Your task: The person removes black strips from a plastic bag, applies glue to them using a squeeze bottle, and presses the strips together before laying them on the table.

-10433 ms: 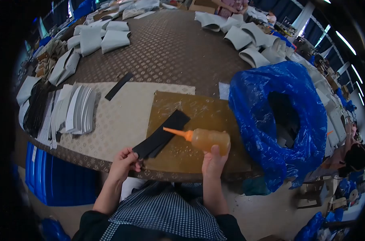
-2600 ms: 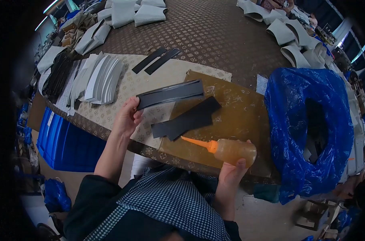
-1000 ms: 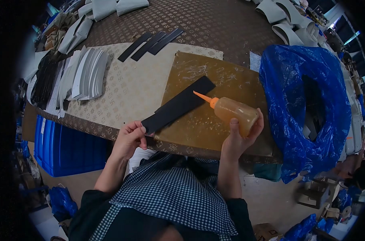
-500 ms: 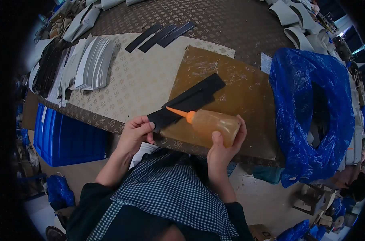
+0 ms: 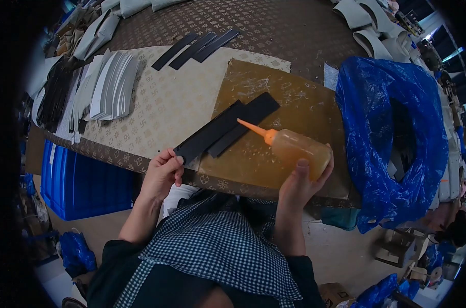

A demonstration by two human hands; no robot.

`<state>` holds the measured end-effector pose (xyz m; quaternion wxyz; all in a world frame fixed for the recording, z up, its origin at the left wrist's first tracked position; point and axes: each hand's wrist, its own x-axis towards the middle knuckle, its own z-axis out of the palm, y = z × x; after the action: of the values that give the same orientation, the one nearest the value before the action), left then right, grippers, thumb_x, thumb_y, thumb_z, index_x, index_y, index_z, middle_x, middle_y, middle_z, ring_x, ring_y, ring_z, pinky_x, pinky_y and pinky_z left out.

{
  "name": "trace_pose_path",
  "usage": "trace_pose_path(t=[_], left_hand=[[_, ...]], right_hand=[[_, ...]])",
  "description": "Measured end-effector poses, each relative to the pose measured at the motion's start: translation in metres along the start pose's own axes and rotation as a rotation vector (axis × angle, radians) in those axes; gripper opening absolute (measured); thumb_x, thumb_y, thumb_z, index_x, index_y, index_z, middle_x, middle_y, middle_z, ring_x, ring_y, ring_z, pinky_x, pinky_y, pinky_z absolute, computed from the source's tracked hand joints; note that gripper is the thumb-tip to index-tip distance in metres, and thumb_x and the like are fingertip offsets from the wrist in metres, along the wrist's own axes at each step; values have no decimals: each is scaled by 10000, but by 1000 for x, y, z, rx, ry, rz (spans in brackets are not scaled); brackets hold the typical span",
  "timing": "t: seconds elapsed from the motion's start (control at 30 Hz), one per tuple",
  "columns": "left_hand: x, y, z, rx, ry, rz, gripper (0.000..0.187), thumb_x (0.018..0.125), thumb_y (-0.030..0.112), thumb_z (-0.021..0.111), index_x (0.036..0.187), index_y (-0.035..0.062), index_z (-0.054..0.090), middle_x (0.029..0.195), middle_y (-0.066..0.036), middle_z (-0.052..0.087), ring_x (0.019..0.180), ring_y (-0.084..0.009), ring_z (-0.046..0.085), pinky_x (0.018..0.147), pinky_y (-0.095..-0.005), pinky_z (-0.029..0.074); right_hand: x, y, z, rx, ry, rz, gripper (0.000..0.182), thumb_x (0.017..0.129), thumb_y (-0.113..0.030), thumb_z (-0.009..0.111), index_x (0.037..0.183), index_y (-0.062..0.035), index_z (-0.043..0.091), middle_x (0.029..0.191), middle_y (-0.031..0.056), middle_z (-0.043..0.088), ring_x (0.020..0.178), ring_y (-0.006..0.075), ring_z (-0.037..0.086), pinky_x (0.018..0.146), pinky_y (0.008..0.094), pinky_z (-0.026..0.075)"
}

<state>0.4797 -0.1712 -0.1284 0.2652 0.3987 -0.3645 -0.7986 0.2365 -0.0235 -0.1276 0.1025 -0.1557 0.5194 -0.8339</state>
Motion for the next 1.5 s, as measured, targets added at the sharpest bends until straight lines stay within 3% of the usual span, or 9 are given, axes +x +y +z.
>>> trace_pose_path(t=[0.27, 0.7, 0.87, 0.97, 1.13, 1.2, 1.27, 1.37, 1.5], left_hand=[[-1, 1, 6, 4, 51, 15, 120, 903, 136, 588, 801, 76, 568, 597, 7, 527, 490, -69, 491, 417, -213, 416], [4, -2, -3, -17, 2, -12, 111, 892, 123, 618, 806, 55, 598, 604, 8, 534, 471, -50, 461, 401, -192, 352], [3, 4, 2, -40, -10, -44, 111, 888, 117, 626, 804, 51, 595, 612, 5, 536, 465, -55, 453, 402, -196, 346], [14, 16, 1, -110, -93, 33, 100, 888, 108, 623, 813, 48, 594, 598, 3, 529, 457, -64, 444, 406, -201, 337], [70, 65, -2, -58, -30, 247, 144, 889, 152, 607, 779, 64, 576, 547, 0, 493, 442, -80, 428, 420, -216, 327], [109, 87, -12, -59, -8, 327, 139, 888, 155, 601, 790, 60, 572, 578, -5, 506, 464, -83, 437, 440, -226, 343], [143, 113, -15, -21, 77, 408, 166, 897, 165, 594, 769, 83, 527, 613, 38, 421, 529, -70, 444, 448, -215, 334], [211, 144, -44, -93, 135, 446, 126, 879, 139, 585, 816, 30, 570, 678, -15, 532, 545, -83, 475, 444, -229, 365], [255, 172, -66, 20, 340, 386, 156, 870, 179, 596, 847, 25, 586, 708, -27, 551, 543, -88, 489, 429, -233, 384]], right_hand=[[26, 14, -4, -98, -7, -108, 714, 779, -177, 746, 1356, -80, 336, 1247, 96, 425, 1142, 211, 478, 976, 349, 467], [-36, -4, 14, 60, -131, 321, 723, 744, -150, 723, 1358, -84, 345, 1225, 99, 450, 1153, 233, 486, 1023, 371, 421], [-52, -3, 16, 88, -247, 399, 758, 727, -184, 723, 1368, -76, 334, 1228, 104, 448, 1173, 248, 474, 1025, 380, 410], [-46, -8, 17, 111, -224, 359, 779, 725, -224, 729, 1376, -72, 329, 1230, 111, 457, 1172, 257, 480, 1014, 386, 416], [-10, 4, -9, 54, -155, 136, 872, 742, -381, 772, 1395, -40, 305, 1247, 138, 466, 1182, 276, 485, 994, 428, 442], [-5, 8, -17, 41, -113, 111, 875, 743, -388, 772, 1397, -43, 303, 1259, 134, 455, 1185, 278, 482, 987, 425, 449], [-4, 9, -21, 32, -82, 95, 877, 742, -394, 773, 1396, -47, 304, 1269, 131, 444, 1186, 279, 479, 984, 424, 454], [-7, 9, -21, 21, -72, 86, 874, 739, -399, 775, 1391, -51, 308, 1273, 125, 431, 1184, 282, 477, 986, 423, 455], [-4, 12, -20, 20, -77, 79, 861, 739, -399, 774, 1383, -56, 317, 1258, 121, 433, 1179, 282, 477, 987, 424, 454]])
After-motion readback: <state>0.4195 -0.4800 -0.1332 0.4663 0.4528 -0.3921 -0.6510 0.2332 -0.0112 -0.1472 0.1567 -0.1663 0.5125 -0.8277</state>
